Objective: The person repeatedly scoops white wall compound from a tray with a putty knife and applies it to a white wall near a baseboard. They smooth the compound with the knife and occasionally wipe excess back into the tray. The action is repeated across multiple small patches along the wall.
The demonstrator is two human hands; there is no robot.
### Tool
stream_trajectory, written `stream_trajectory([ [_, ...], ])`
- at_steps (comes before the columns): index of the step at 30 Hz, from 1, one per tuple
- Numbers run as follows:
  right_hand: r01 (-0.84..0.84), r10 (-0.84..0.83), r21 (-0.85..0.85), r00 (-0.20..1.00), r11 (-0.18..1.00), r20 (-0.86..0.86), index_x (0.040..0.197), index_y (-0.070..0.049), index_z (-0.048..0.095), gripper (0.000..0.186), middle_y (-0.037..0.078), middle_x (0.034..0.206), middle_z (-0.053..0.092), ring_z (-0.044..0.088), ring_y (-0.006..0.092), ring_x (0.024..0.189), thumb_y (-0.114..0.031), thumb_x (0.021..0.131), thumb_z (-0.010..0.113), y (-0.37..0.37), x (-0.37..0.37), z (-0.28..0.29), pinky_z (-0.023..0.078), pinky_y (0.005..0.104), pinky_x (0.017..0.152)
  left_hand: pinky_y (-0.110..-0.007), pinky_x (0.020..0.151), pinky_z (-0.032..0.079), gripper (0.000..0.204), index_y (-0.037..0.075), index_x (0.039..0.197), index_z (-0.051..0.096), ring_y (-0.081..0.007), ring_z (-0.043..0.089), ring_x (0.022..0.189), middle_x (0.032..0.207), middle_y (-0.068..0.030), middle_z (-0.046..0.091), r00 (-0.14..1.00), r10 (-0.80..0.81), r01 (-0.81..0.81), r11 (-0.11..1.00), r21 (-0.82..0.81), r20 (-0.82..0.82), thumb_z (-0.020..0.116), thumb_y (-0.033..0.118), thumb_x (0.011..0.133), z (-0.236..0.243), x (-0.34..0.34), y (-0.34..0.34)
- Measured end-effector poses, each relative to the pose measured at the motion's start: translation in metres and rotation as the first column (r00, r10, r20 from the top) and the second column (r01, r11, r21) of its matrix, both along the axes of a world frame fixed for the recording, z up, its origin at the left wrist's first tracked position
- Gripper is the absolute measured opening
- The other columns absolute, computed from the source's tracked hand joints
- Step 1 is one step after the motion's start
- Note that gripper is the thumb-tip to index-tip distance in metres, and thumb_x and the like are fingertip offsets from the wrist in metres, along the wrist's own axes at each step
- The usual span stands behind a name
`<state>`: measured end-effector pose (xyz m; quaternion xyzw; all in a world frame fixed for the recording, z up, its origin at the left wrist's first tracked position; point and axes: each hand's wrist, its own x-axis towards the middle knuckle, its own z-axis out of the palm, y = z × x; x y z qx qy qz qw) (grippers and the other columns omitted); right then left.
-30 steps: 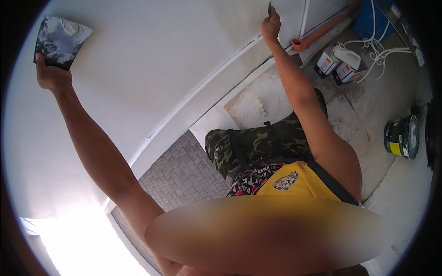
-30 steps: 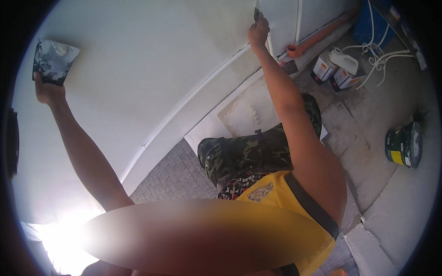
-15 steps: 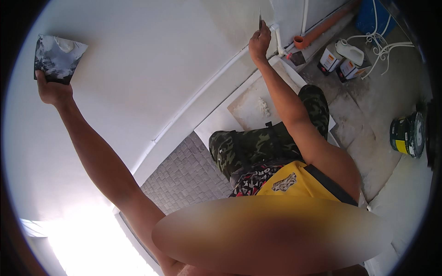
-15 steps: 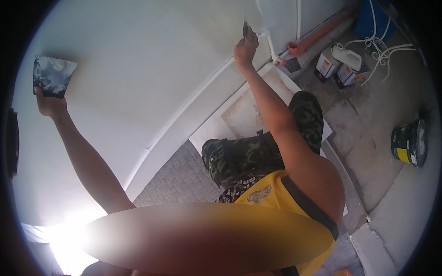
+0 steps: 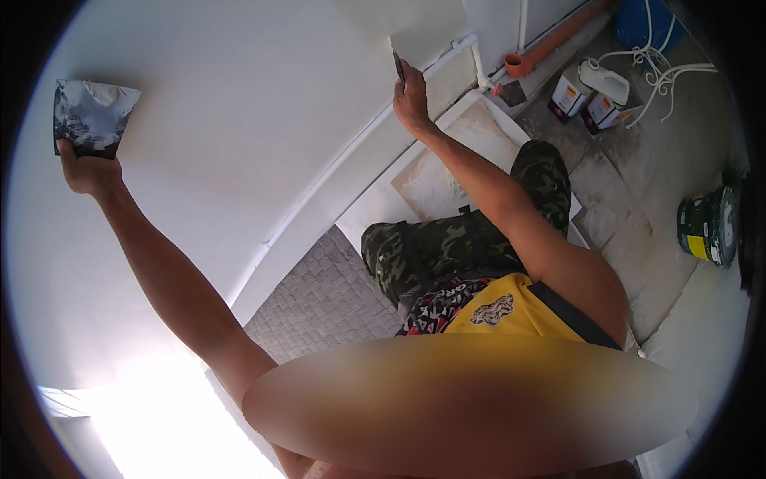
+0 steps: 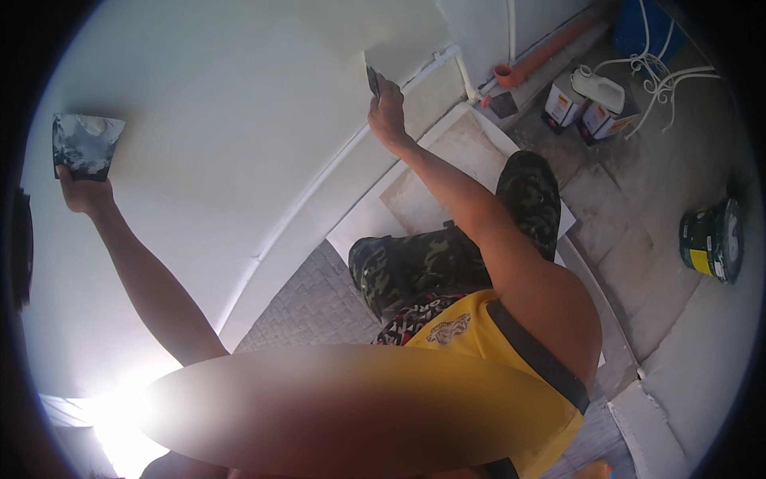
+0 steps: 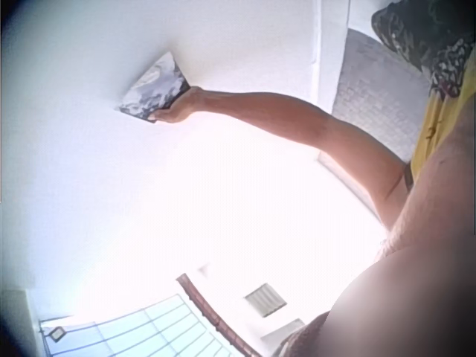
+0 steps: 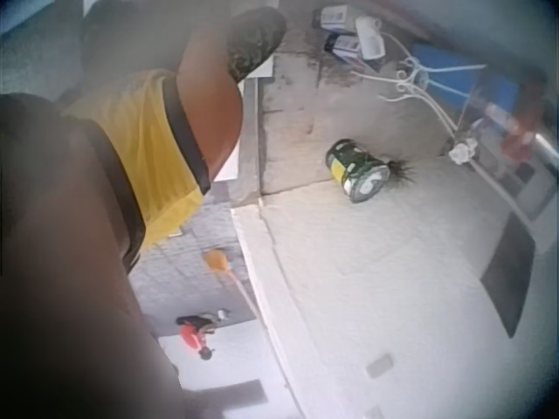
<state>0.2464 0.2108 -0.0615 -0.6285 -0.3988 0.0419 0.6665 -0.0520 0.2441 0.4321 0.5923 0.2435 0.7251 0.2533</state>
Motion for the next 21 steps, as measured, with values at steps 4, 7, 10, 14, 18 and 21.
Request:
stream_trajectory([
  [4,0.067,-0.028,0.112,0.946,0.991,-0.322,0.139,0.005,0.05,0.041,0.021,0.127,0.06,0.061,0.0327,0.115,-0.005,0.1,0.045,-0.03,0.012,-0.002,0.045,0.0392,0.105,-0.053,0.101,0.051,0.049,-0.007,0.134,0.054,-0.0377,0.058,0.121,0.136,-0.0191,0.056,0.999,0.049,-0.049,0.999,0.006,-0.005,0.054,0.028,0.1,0.0,0.003,-0.003],
  [7,-0.012,-0.011,-0.026,0.686,1.0,-0.727,0.132,0.003,0.052,0.04,0.015,0.116,0.063,0.067,0.03,0.1,-0.011,0.094,0.049,-0.024,0.055,-0.006,0.063,0.0448,0.077,-0.053,0.1,0.052,0.049,-0.007,0.134,0.055,-0.0374,0.058,0.121,0.135,-0.0188,0.056,0.999,0.037,-0.037,0.999,0.015,0.004,0.054,0.028,0.1,-0.001,0.002,0.0],
  [10,-0.04,0.016,-0.007,0.554,0.999,-0.833,0.131,0.007,0.052,0.046,0.028,0.119,0.061,0.07,0.0397,0.095,-0.011,0.089,0.049,-0.007,0.079,-0.004,0.066,0.0452,0.067,-0.053,0.098,0.053,0.049,-0.007,0.133,0.056,-0.0368,0.059,0.119,0.134,-0.0182,0.058,0.999,0.038,-0.038,0.999,-0.001,0.022,0.055,0.029,0.1,0.0,-0.002,0.004],
  [14,-0.095,-0.01,-0.057,0.435,0.994,-0.9,0.128,-0.003,0.053,0.038,0.016,0.118,0.061,0.066,0.0315,0.103,-0.01,0.09,0.048,0.009,0.086,0.015,0.066,0.0499,0.071,-0.052,0.097,0.053,0.05,-0.007,0.133,0.056,-0.0361,0.059,0.118,0.133,-0.018,0.058,0.999,0.04,-0.04,0.999,0.021,-0.006,0.056,0.03,0.1,0.001,-0.003,0.006],
  [18,-0.082,-0.084,-0.138,0.465,0.987,-0.881,0.13,0.003,0.05,0.043,0.025,0.124,0.06,0.068,0.0392,0.099,-0.01,0.089,0.051,0.02,0.095,0.033,0.066,0.0473,0.07,-0.052,0.098,0.052,0.051,-0.008,0.134,0.055,-0.0362,0.059,0.119,0.134,-0.0182,0.057,1.0,0.028,-0.028,1.0,-0.006,-0.013,0.055,0.031,0.1,0.001,-0.001,0.001],
  [21,-0.048,-0.132,-0.186,0.533,0.981,-0.836,0.13,0.007,0.049,0.045,0.03,0.125,0.059,0.07,0.0419,0.094,-0.01,0.088,0.054,0.034,0.112,0.028,0.065,0.0428,0.071,-0.052,0.097,0.053,0.052,-0.008,0.134,0.054,-0.0367,0.059,0.118,0.134,-0.0186,0.057,1.0,0.014,-0.014,1.0,-0.005,-0.015,0.054,0.031,0.1,0.001,0.001,-0.002],
])
